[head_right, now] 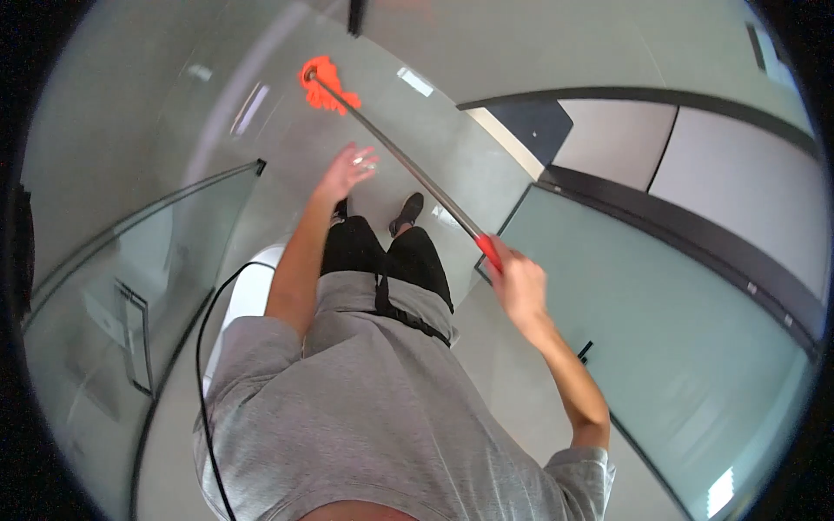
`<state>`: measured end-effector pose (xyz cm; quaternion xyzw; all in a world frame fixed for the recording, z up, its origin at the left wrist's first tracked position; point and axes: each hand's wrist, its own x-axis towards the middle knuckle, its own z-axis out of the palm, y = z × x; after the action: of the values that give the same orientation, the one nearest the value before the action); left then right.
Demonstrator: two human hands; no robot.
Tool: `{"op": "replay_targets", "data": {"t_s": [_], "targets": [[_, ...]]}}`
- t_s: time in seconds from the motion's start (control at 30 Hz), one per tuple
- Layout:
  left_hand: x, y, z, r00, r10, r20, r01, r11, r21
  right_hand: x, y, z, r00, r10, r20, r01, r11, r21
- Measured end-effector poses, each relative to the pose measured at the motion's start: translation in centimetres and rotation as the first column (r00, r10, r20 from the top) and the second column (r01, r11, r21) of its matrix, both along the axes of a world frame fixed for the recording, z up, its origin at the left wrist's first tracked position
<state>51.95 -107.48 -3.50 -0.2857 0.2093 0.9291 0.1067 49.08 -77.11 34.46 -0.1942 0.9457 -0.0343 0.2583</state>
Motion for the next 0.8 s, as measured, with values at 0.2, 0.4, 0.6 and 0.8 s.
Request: {"op": "replay_targets", "data": {"t_s": [0.2, 0.4, 0.6, 0.8], "targets": [[17.2, -16.0, 5.8, 0.938, 0.325, 0.117, -0.273, 0.906, -0.325, -1.7, -20.5, -9.5, 0.973, 0.194, 0.124, -0.17, 0.968, -0.183], [25.6, -12.2, 6.3, 0.715, 0.635, 0.292, -0.591, 0.773, -0.232, -5.9, -36.3, -22.4, 0.975, 0.213, 0.061, -0.193, 0.953, -0.233], [23.4, -5.5, 6.6, 0.8, 0.493, 0.342, -0.484, 0.867, -0.119, -8.8, -30.6, -26.0, 0.969, 0.054, 0.24, 0.005, 0.971, -0.24], [17.2, -1.8, 4.1, 0.934, 0.185, 0.305, -0.19, 0.982, -0.013, -9.5, -9.0, -22.9, 0.97, 0.037, 0.239, 0.027, 0.965, -0.26]]}}
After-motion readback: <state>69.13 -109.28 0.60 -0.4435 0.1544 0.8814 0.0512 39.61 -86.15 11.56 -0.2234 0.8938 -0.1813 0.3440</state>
